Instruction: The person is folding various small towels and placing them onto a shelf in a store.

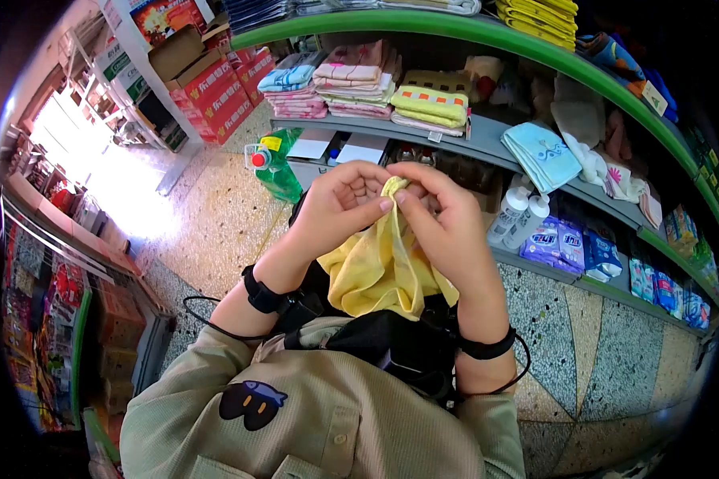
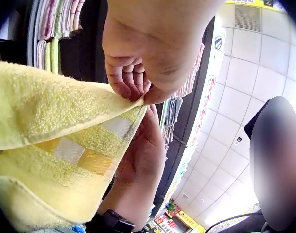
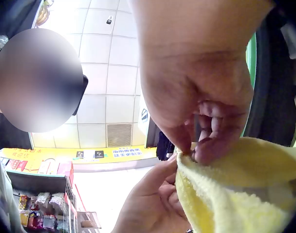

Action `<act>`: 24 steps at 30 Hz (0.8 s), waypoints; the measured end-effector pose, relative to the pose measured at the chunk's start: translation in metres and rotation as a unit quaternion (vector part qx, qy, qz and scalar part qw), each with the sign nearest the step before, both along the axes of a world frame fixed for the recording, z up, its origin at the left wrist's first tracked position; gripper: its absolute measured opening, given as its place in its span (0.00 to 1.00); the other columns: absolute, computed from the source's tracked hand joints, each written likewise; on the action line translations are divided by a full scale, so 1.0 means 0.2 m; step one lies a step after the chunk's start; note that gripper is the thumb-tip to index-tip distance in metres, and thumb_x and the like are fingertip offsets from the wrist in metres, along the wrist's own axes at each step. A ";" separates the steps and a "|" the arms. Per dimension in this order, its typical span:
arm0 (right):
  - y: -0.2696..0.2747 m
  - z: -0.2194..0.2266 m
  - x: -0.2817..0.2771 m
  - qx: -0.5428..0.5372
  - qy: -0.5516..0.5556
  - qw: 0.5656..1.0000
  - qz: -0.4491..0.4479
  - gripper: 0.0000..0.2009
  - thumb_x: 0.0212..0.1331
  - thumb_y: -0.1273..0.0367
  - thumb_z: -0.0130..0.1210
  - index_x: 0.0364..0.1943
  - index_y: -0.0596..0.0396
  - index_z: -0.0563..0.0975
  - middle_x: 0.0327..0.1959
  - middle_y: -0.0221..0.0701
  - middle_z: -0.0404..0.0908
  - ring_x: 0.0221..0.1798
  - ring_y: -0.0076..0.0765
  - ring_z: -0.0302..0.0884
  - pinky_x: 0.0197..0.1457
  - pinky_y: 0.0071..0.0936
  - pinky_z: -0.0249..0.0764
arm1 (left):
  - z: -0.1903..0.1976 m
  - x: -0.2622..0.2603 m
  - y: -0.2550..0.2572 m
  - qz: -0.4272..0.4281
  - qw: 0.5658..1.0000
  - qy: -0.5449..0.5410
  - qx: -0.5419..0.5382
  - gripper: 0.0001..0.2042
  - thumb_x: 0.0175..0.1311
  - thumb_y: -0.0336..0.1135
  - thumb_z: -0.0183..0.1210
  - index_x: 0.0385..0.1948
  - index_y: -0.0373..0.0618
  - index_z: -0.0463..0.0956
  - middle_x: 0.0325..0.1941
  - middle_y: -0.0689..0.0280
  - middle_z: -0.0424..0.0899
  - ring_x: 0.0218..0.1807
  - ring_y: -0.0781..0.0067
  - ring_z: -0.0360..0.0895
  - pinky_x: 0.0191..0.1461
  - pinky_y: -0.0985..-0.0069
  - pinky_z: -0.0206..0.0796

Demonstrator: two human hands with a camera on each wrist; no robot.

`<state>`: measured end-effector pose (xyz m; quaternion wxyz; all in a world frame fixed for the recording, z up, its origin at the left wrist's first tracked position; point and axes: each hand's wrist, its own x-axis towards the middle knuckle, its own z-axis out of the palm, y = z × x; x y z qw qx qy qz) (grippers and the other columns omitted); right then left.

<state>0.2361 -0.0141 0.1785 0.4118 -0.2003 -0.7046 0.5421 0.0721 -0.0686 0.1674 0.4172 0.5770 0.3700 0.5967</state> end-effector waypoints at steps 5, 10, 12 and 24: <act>0.03 -0.01 0.02 0.145 -0.086 0.984 -0.059 0.09 0.52 0.75 0.54 0.38 0.62 0.74 0.31 0.28 0.70 0.33 0.22 0.67 0.37 0.17 0.65 | -0.05 0.02 0.01 0.005 0.999 0.042 0.012 0.23 0.52 0.17 0.55 0.46 0.44 0.54 0.37 0.67 0.71 0.41 0.82 0.71 0.48 0.83 0.64; 0.06 0.00 0.02 0.251 -0.041 0.956 -0.148 0.07 0.55 0.73 0.52 0.37 0.60 0.72 0.35 0.28 0.71 0.35 0.23 0.68 0.41 0.17 0.65 | -0.02 0.06 -0.03 0.115 0.965 0.237 -0.007 0.19 0.48 0.25 0.54 0.43 0.40 0.59 0.34 0.61 0.71 0.40 0.70 0.73 0.43 0.75 0.64; 0.08 0.01 0.06 0.167 0.000 0.973 -0.158 0.07 0.58 0.72 0.51 0.38 0.59 0.72 0.34 0.26 0.72 0.36 0.21 0.68 0.42 0.17 0.65 | -0.06 0.03 -0.05 0.131 0.936 0.325 -0.047 0.18 0.48 0.26 0.53 0.43 0.39 0.59 0.32 0.56 0.71 0.39 0.60 0.74 0.43 0.70 0.65; 0.36 0.35 0.30 0.200 0.086 0.939 -0.267 0.09 0.62 0.70 0.50 0.42 0.61 0.74 0.36 0.27 0.76 0.39 0.18 0.70 0.46 0.14 0.66 | -0.07 -0.38 -0.17 0.236 0.855 0.427 -0.174 0.12 0.49 0.32 0.52 0.36 0.42 0.65 0.29 0.53 0.76 0.37 0.48 0.74 0.39 0.61 0.64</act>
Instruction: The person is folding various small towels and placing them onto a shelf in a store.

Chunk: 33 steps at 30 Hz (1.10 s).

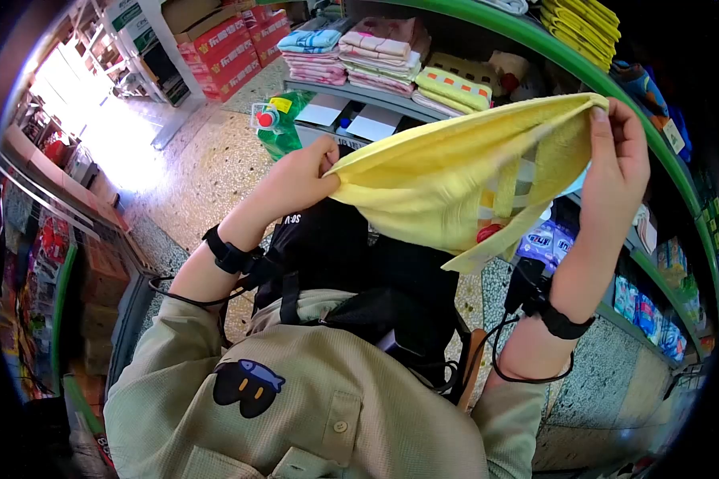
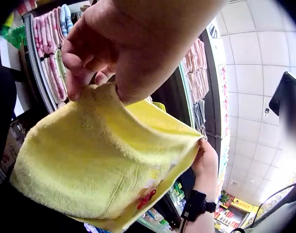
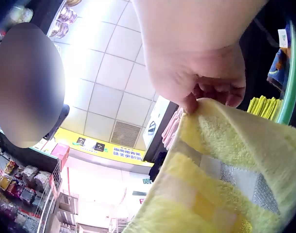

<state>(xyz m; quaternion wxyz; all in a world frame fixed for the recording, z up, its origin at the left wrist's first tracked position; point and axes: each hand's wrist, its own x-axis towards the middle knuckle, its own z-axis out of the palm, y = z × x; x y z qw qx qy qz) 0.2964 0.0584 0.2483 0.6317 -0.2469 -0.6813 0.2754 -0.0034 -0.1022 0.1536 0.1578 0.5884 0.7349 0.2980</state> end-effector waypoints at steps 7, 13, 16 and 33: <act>-0.03 0.04 -0.02 0.008 -0.052 0.999 0.009 0.09 0.63 0.70 0.50 0.41 0.62 0.73 0.36 0.27 0.76 0.40 0.18 0.70 0.46 0.14 0.65 | 0.12 -0.09 -0.07 0.014 0.980 -0.173 -0.100 0.10 0.56 0.35 0.56 0.32 0.44 0.64 0.17 0.66 0.76 0.18 0.79 0.74 0.20 0.82 0.62; 0.05 0.05 0.03 -0.013 -0.035 0.999 0.007 0.10 0.63 0.69 0.50 0.43 0.61 0.73 0.37 0.27 0.76 0.40 0.18 0.71 0.46 0.14 0.66 | 0.13 -0.24 -0.05 -0.050 0.939 -0.331 0.082 0.07 0.58 0.31 0.57 0.29 0.47 0.66 0.17 0.73 0.75 0.17 0.87 0.71 0.17 0.90 0.57; 0.03 0.08 0.03 -0.019 -0.005 1.000 -0.005 0.11 0.62 0.68 0.51 0.44 0.60 0.73 0.38 0.27 0.76 0.41 0.17 0.71 0.46 0.13 0.66 | 0.28 -0.28 -0.07 -0.052 0.908 -0.361 0.208 0.08 0.57 0.32 0.58 0.32 0.48 0.67 0.18 0.74 0.74 0.18 0.89 0.69 0.18 0.92 0.56; 0.05 0.01 -0.12 -0.007 -0.075 0.988 0.131 0.10 0.61 0.70 0.52 0.44 0.60 0.73 0.35 0.26 0.76 0.38 0.17 0.71 0.43 0.14 0.67 | 0.45 -0.52 -0.05 0.045 0.944 -0.090 0.315 0.15 0.53 0.30 0.57 0.44 0.44 0.68 0.26 0.73 0.74 0.28 0.85 0.69 0.34 0.87 0.60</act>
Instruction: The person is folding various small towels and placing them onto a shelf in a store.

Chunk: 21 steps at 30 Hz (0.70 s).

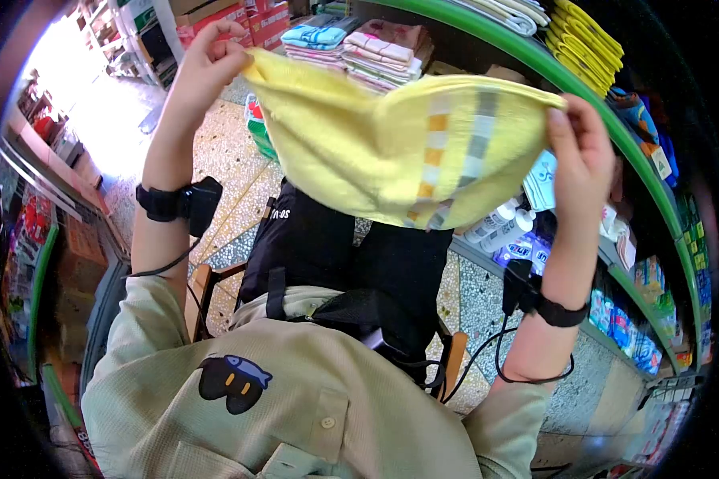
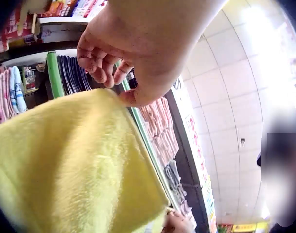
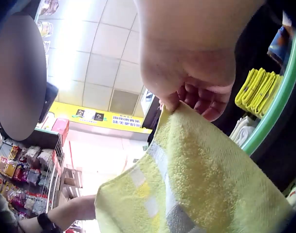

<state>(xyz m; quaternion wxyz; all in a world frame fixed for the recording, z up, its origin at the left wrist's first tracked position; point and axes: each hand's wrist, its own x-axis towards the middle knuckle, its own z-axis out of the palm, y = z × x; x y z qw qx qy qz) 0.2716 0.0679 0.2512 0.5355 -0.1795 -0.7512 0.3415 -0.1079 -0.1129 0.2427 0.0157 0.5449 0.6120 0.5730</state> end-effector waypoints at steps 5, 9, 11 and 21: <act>-0.22 -0.06 -0.32 0.022 -0.090 0.991 0.098 0.08 0.56 0.71 0.57 0.37 0.59 0.75 0.29 0.22 0.75 0.31 0.16 0.70 0.35 0.15 0.68 | 0.04 0.51 0.07 -0.138 0.974 0.182 0.005 0.25 0.53 0.40 0.62 0.54 0.47 0.68 0.51 0.62 0.75 0.52 0.71 0.72 0.52 0.74 0.65; -0.34 -0.06 -0.44 -0.031 -0.078 0.982 0.170 0.07 0.54 0.73 0.57 0.35 0.59 0.74 0.29 0.22 0.75 0.32 0.15 0.71 0.37 0.14 0.68 | 0.02 0.67 0.12 -0.183 0.964 0.165 -0.105 0.21 0.54 0.43 0.62 0.45 0.40 0.74 0.36 0.61 0.80 0.38 0.75 0.76 0.40 0.77 0.67; -0.32 -0.07 -0.43 -0.048 -0.063 0.982 0.172 0.07 0.54 0.73 0.58 0.35 0.59 0.74 0.29 0.23 0.75 0.32 0.16 0.71 0.38 0.14 0.69 | 0.02 0.66 0.15 -0.193 0.959 0.127 -0.163 0.17 0.55 0.43 0.61 0.40 0.39 0.76 0.29 0.62 0.80 0.32 0.78 0.76 0.36 0.78 0.66; -0.28 -0.35 -0.25 0.014 -0.225 0.955 0.193 0.07 0.50 0.71 0.60 0.28 0.61 0.76 0.36 0.31 0.76 0.37 0.26 0.73 0.41 0.22 0.70 | 0.02 0.54 0.15 -0.099 0.988 0.116 -0.017 0.15 0.59 0.44 0.59 0.37 0.39 0.78 0.27 0.70 0.80 0.29 0.86 0.75 0.32 0.85 0.66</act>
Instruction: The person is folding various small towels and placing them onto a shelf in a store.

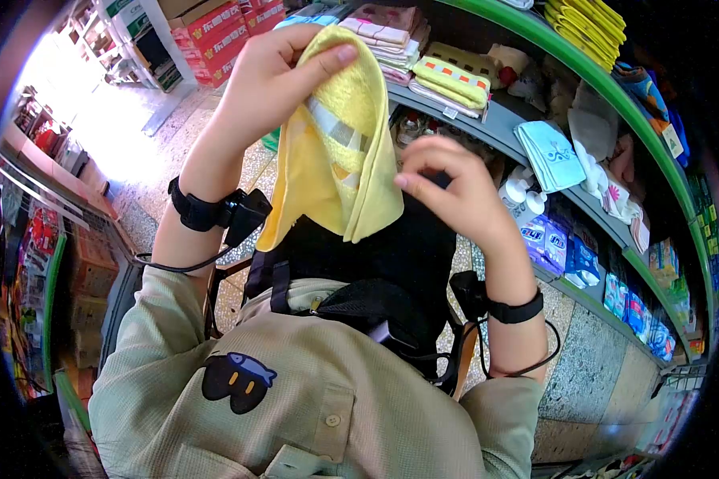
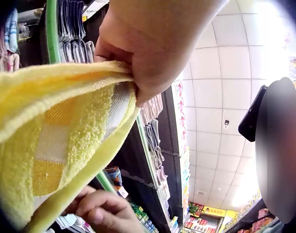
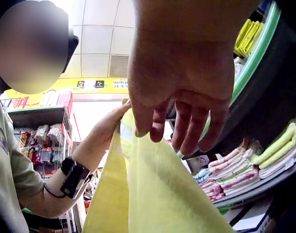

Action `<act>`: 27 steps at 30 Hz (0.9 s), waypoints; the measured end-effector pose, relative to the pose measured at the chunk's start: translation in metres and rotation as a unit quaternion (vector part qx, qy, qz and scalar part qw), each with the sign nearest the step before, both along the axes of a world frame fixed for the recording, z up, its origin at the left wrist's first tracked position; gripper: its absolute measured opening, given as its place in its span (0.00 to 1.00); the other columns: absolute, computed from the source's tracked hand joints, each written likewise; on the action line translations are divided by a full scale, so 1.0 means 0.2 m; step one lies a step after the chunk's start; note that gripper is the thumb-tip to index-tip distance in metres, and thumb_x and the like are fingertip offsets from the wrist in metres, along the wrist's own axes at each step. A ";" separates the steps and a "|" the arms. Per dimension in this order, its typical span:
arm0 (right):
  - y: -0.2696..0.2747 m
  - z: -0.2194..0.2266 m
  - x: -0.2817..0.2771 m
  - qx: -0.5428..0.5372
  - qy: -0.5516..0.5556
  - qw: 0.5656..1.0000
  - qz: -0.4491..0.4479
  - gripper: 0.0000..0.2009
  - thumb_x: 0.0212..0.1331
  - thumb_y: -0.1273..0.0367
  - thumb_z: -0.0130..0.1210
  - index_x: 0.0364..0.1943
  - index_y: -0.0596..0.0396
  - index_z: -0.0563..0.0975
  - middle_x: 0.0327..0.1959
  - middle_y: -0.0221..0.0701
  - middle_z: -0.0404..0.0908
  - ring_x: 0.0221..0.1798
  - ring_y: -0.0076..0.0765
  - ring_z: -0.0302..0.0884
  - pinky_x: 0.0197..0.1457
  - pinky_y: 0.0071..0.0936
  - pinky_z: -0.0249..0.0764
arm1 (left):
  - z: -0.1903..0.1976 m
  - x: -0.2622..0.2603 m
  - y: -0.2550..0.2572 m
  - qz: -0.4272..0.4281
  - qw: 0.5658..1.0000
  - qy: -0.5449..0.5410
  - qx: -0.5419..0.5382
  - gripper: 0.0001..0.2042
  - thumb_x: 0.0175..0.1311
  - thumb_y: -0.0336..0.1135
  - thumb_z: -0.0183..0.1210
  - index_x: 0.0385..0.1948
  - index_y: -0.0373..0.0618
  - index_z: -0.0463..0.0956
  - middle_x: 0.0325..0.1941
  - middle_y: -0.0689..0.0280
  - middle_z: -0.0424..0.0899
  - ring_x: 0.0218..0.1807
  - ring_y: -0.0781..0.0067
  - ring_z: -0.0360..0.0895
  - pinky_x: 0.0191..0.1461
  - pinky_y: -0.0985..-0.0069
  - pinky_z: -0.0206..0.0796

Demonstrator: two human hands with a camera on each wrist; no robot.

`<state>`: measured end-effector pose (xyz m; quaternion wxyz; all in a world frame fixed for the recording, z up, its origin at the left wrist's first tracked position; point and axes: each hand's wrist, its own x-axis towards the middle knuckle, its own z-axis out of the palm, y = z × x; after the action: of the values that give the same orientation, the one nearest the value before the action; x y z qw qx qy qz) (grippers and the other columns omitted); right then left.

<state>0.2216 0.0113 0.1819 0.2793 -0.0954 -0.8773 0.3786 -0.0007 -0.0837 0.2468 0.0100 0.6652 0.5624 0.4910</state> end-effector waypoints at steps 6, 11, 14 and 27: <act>-0.04 -0.15 -0.02 -0.011 -0.085 0.996 -0.029 0.09 0.48 0.71 0.62 0.27 0.61 0.73 0.27 0.31 0.71 0.29 0.27 0.69 0.35 0.22 0.68 | 0.12 0.03 0.00 0.042 0.996 0.001 0.076 0.17 0.57 0.45 0.59 0.36 0.39 0.79 0.26 0.63 0.82 0.28 0.77 0.79 0.32 0.80 0.69; 0.00 -0.17 -0.04 0.050 -0.029 0.996 -0.065 0.12 0.47 0.72 0.62 0.28 0.60 0.68 0.29 0.31 0.69 0.30 0.29 0.69 0.35 0.23 0.68 | 0.24 0.08 -0.02 0.045 0.996 -0.051 0.055 0.10 0.58 0.35 0.57 0.30 0.35 0.79 0.22 0.69 0.79 0.25 0.84 0.72 0.29 0.81 0.64; 0.01 -0.21 -0.04 0.045 0.021 0.997 -0.054 0.11 0.47 0.76 0.59 0.29 0.60 0.67 0.35 0.34 0.68 0.36 0.34 0.70 0.40 0.25 0.69 | 0.26 0.07 -0.02 0.039 0.995 -0.058 0.066 0.09 0.59 0.33 0.57 0.30 0.34 0.78 0.22 0.70 0.79 0.26 0.87 0.71 0.28 0.83 0.63; -0.06 -0.18 -0.07 0.178 -0.010 0.982 -0.056 0.18 0.46 0.75 0.59 0.45 0.48 0.76 0.42 0.35 0.69 0.42 0.40 0.73 0.46 0.32 0.70 | 0.31 0.03 -0.02 -0.029 0.988 -0.134 0.069 0.08 0.60 0.33 0.57 0.31 0.35 0.78 0.25 0.72 0.79 0.26 0.87 0.72 0.29 0.87 0.64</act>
<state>0.2074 -0.0005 0.1450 0.3036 -0.0966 -0.9268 0.1989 0.0060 -0.0876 0.3084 0.0535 0.6088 0.5014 0.6124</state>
